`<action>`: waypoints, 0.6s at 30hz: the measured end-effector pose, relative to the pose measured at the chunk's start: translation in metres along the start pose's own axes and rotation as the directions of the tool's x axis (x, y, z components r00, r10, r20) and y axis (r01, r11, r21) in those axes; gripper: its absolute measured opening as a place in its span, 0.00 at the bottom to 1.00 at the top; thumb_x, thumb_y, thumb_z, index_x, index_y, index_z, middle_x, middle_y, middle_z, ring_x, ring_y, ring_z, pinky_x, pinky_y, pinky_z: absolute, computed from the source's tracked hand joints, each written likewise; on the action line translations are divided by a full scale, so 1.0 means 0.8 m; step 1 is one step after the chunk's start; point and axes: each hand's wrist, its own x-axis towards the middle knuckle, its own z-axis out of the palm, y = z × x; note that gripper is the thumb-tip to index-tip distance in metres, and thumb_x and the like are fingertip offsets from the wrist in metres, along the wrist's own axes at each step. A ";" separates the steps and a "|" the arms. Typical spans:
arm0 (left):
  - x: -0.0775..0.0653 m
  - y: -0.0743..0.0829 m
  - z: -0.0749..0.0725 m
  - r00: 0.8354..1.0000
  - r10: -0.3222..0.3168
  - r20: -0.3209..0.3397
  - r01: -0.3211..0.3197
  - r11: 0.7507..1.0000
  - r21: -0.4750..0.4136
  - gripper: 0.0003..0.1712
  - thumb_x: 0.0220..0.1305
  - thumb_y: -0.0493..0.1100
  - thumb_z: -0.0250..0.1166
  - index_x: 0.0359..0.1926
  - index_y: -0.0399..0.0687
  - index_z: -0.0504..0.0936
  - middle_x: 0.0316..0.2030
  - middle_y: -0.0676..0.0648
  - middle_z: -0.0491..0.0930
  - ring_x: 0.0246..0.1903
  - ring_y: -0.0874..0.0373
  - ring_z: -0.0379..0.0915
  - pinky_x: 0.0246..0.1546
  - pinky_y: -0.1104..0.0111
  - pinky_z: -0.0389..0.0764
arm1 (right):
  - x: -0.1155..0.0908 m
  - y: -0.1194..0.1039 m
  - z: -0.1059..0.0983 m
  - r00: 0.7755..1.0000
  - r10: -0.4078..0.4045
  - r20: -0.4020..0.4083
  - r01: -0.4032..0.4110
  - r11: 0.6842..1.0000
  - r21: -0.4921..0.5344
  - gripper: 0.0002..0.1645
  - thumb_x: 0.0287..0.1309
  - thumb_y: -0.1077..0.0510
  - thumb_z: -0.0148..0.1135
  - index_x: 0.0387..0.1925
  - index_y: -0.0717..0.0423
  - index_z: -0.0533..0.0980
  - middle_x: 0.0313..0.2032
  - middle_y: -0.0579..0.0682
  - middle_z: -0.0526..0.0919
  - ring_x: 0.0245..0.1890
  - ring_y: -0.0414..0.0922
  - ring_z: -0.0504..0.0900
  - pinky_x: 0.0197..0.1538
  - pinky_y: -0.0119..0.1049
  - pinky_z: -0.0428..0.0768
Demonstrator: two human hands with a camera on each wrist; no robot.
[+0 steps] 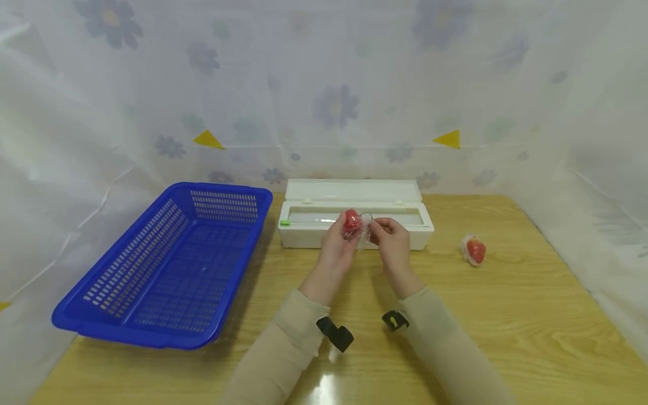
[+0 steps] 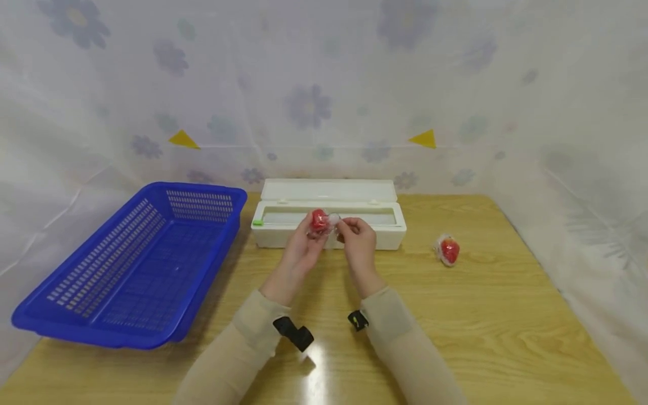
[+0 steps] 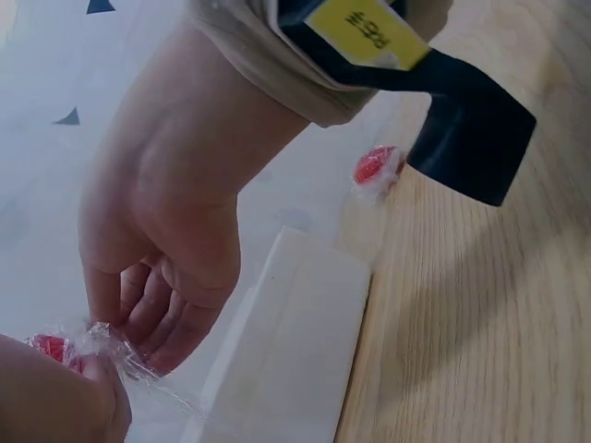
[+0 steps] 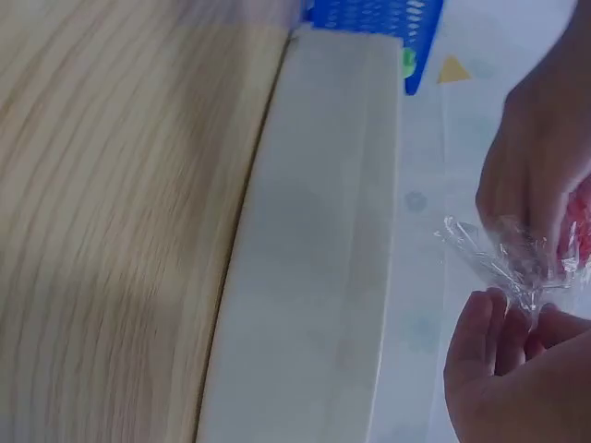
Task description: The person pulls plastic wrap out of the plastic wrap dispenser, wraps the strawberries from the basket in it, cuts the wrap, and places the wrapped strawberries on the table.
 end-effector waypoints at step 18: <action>-0.005 -0.010 -0.020 0.992 -0.091 0.087 0.061 0.951 0.302 0.12 0.71 0.46 0.48 0.50 0.45 0.65 0.42 0.49 0.71 0.44 0.59 0.68 0.64 0.59 0.63 | 0.019 -0.025 -0.014 0.981 0.182 0.069 -0.179 0.983 -0.042 0.19 0.64 0.57 0.53 0.52 0.65 0.74 0.38 0.42 0.79 0.40 0.35 0.73 0.53 0.36 0.71</action>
